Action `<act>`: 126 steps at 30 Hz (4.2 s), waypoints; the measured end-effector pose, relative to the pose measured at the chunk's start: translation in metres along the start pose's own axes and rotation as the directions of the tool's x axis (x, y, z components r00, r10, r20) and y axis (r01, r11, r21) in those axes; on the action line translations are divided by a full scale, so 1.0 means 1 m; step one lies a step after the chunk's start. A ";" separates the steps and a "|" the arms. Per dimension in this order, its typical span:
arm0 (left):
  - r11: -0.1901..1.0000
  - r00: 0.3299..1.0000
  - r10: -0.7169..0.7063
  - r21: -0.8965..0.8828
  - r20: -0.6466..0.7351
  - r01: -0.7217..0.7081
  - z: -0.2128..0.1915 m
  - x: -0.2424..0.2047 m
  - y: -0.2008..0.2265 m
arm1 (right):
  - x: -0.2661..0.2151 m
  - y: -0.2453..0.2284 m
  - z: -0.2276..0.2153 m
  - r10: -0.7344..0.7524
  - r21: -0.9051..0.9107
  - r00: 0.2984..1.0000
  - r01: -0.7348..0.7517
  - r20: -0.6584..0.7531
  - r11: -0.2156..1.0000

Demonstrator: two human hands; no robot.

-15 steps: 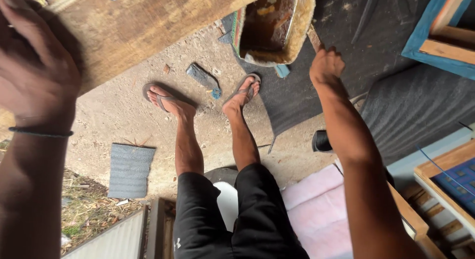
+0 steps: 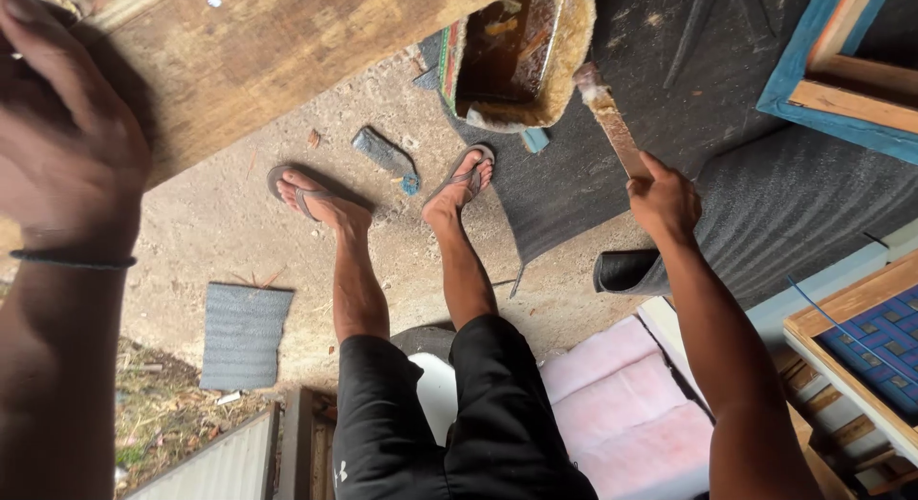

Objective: Applying adhesive to a wooden furniture frame using a brush.

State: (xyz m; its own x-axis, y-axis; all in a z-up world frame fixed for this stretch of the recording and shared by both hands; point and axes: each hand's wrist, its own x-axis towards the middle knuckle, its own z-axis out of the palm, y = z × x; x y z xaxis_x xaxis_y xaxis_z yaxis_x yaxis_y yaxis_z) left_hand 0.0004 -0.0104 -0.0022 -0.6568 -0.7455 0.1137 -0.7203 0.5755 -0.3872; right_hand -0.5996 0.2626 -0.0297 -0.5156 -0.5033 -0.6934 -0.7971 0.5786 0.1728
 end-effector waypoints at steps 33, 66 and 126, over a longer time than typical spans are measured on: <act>0.751 0.871 -0.440 -0.441 0.220 0.491 -0.050 0.053 0.005 | -0.089 -0.146 -0.217 -0.039 0.974 0.998 -0.052 0.045 -0.221; 0.773 0.862 -0.460 -0.381 0.213 0.507 -0.056 0.051 0.006 | 0.023 -0.114 -0.240 -0.152 0.848 0.987 -0.044 -0.044 -0.529; 0.690 0.818 -0.481 -0.439 0.316 0.576 -0.075 0.075 -0.001 | -0.193 -0.229 -0.117 -0.188 0.966 0.953 -0.251 0.237 -0.056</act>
State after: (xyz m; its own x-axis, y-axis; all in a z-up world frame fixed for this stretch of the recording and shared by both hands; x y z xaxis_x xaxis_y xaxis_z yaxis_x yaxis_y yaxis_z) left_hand -0.0649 -0.0412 0.0748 -0.1199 -0.9927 -0.0094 -0.9731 0.1156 0.1994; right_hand -0.3544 0.1520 0.1466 -0.2671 -0.4363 -0.8592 0.4781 0.7141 -0.5113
